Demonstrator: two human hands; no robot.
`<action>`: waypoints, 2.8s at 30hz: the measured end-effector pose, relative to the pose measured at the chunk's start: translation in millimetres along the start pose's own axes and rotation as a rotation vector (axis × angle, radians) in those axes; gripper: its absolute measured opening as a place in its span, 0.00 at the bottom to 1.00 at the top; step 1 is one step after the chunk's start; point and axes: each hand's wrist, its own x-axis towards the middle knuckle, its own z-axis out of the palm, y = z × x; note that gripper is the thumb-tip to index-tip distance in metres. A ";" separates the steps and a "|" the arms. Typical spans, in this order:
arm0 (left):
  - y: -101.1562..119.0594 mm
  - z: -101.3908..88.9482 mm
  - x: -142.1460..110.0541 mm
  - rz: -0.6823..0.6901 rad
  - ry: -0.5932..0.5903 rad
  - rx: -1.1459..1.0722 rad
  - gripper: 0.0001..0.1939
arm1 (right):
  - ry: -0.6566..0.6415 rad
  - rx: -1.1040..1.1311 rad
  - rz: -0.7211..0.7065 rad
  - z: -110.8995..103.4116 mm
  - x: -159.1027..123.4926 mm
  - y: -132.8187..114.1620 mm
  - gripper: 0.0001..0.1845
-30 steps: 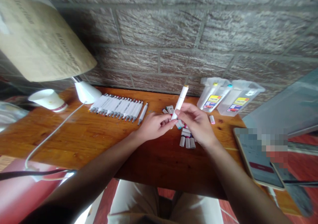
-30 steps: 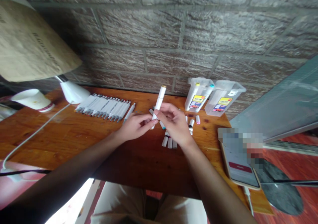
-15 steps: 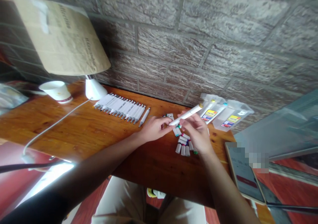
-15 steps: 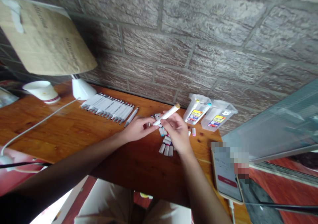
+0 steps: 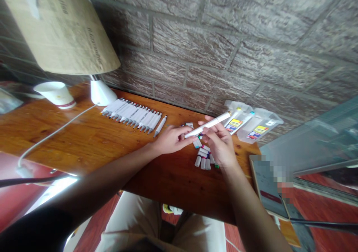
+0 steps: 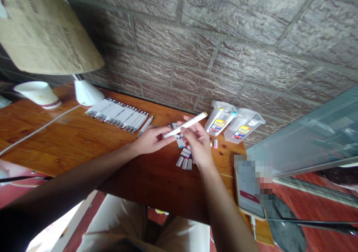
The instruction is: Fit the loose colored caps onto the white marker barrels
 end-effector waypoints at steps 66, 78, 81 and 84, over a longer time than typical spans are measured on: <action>-13.1 -6.0 0.3 0.088 0.114 0.062 0.15 | 0.590 -0.392 -0.601 -66.7 93.0 -128.2 0.27; -16.2 -8.9 3.9 0.094 0.094 0.143 0.12 | 0.436 -0.887 -0.333 -97.5 90.4 -125.7 0.23; -17.2 -9.2 3.8 0.079 0.099 0.147 0.12 | 0.346 -1.044 -0.101 -91.5 82.7 -127.7 0.21; -17.5 -9.3 3.6 0.073 0.115 0.148 0.12 | 0.290 -1.121 0.030 -86.8 79.3 -129.9 0.20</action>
